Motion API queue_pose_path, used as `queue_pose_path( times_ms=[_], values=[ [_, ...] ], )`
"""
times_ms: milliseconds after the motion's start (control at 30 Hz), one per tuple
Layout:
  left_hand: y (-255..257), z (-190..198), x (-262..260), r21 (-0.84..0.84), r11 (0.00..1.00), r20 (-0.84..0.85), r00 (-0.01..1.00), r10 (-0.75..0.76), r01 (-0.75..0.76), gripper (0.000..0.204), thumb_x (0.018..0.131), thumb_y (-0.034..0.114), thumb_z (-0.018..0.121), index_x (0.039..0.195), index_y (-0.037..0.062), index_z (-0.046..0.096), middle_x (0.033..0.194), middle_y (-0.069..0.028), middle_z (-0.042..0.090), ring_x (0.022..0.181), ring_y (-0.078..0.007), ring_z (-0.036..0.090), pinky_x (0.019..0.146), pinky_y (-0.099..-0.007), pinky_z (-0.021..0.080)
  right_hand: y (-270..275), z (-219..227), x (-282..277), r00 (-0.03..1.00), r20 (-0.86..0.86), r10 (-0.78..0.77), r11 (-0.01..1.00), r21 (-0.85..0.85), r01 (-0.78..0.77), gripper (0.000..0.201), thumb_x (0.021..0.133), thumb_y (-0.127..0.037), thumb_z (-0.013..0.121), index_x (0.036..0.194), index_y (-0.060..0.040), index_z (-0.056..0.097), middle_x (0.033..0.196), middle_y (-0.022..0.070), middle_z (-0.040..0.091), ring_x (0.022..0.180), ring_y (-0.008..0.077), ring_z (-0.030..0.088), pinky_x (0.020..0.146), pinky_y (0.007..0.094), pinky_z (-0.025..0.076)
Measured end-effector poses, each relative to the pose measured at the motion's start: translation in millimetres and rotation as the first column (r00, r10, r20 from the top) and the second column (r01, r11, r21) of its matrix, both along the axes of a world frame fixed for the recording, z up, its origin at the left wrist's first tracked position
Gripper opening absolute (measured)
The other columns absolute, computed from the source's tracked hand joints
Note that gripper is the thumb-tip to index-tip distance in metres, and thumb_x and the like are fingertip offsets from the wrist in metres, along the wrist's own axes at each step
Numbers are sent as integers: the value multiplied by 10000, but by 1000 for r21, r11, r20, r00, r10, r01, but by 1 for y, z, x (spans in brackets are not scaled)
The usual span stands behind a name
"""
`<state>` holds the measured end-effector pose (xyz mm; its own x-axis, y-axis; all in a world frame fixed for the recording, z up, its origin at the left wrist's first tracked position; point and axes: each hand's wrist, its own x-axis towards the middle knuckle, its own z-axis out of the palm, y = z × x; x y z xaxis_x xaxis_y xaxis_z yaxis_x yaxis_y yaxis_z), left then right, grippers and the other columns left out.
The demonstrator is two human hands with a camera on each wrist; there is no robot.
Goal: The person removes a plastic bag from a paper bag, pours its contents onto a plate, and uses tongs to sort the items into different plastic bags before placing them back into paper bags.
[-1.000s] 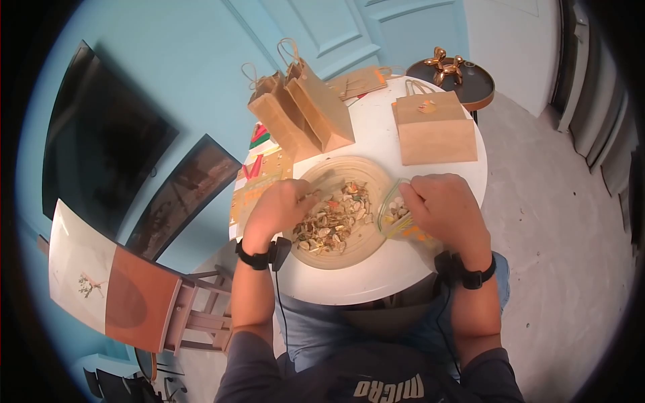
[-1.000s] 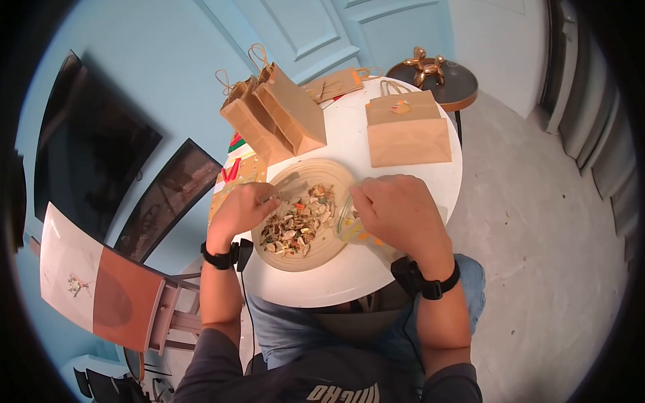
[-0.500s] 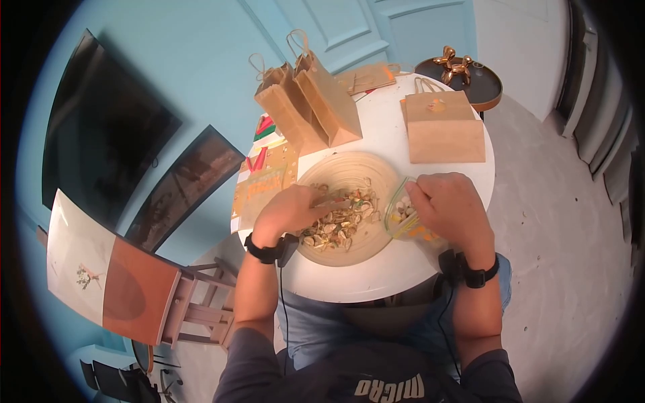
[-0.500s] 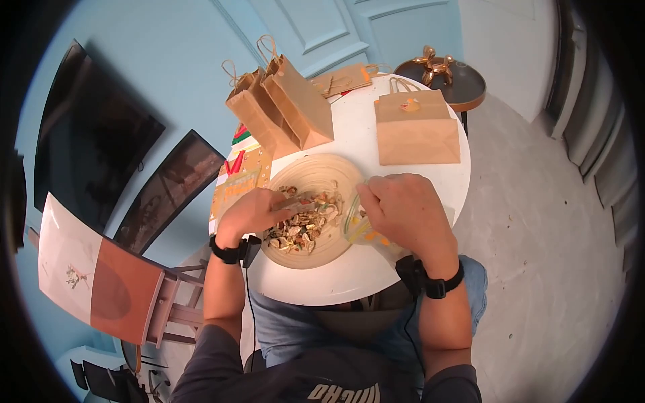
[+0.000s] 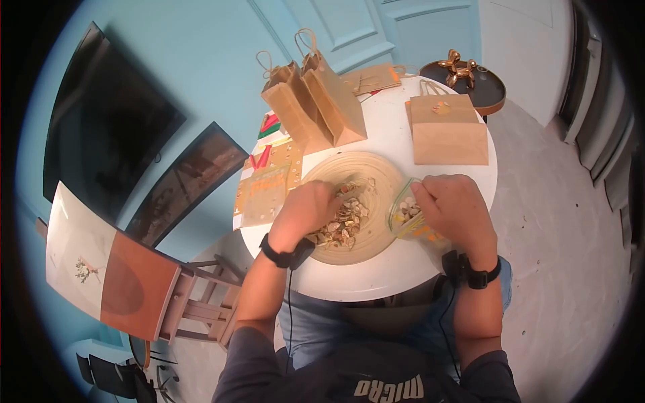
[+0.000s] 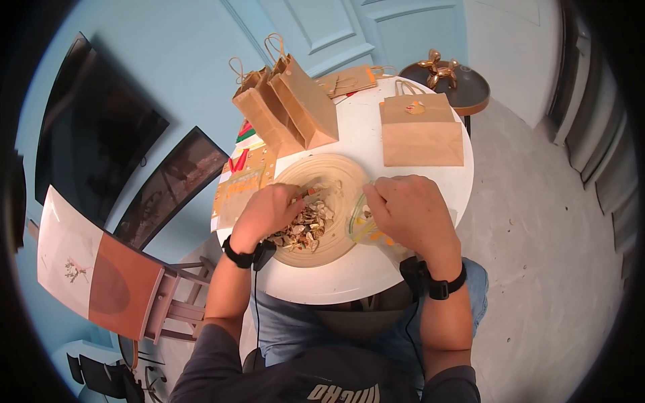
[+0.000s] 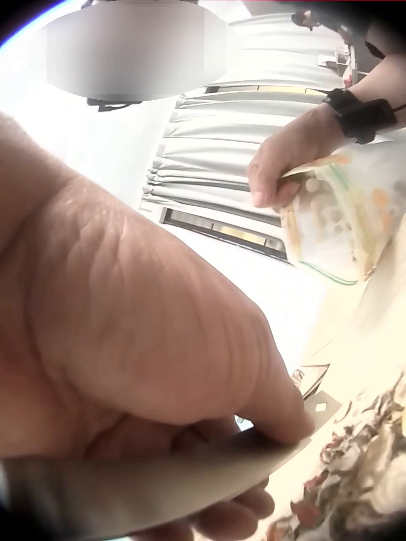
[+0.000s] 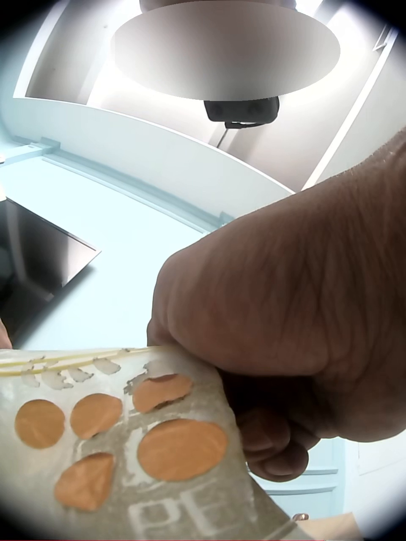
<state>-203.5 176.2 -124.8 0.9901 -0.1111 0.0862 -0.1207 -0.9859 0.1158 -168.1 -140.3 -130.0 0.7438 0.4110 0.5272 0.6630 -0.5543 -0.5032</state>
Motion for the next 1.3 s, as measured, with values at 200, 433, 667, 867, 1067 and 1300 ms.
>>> queue_pose_path(
  times_ms=[200,433,667,867,1067,1300],
  values=[
    [-2,-3,38,-31,997,-262,962,-81,75,385,1022,348,738,1051,-32,788,946,-298,758,919,-478,744,823,-528,576,0,0,2,1000,-2,2,1000,1,-2,397,1071,-255,678,749,-26,719,715,215,706,694,433,703,697,523,553],
    [80,21,17,23,993,-167,979,118,-115,409,985,376,738,1017,-22,826,952,-296,767,918,-501,740,835,-543,577,0,-2,2,1000,-11,-4,1000,-16,4,389,1066,-256,684,760,-19,725,723,217,710,705,431,705,705,521,556],
    [83,24,-3,-105,988,-476,878,53,-117,339,1012,296,773,1137,-16,815,881,-232,761,805,-369,729,784,-446,566,1,0,0,1000,-15,-2,1000,-8,2,378,1065,-247,684,771,-14,734,726,217,710,709,427,705,714,520,555],
    [86,35,-52,-155,983,-132,988,82,-102,353,1027,302,788,1180,-16,806,880,-215,751,761,-318,717,750,-435,564,5,-2,2,1000,-23,8,1000,-19,-8,377,1066,-248,685,774,-15,731,727,212,709,704,426,698,712,520,548],
    [95,48,-117,-204,958,-315,940,133,-203,310,985,242,796,1173,-5,794,944,-228,771,822,-366,725,778,-438,566,1,-2,0,1000,-25,14,1000,-22,-15,378,1068,-244,681,766,-21,722,728,213,707,709,430,699,713,520,550],
    [85,26,-83,-191,980,-318,948,-10,-54,322,957,243,816,1170,2,821,923,-237,788,840,-391,756,796,-456,585,6,-2,0,1000,-11,21,999,-32,-21,380,1068,-243,678,764,-19,721,728,219,707,714,434,703,719,524,554]
  ],
)
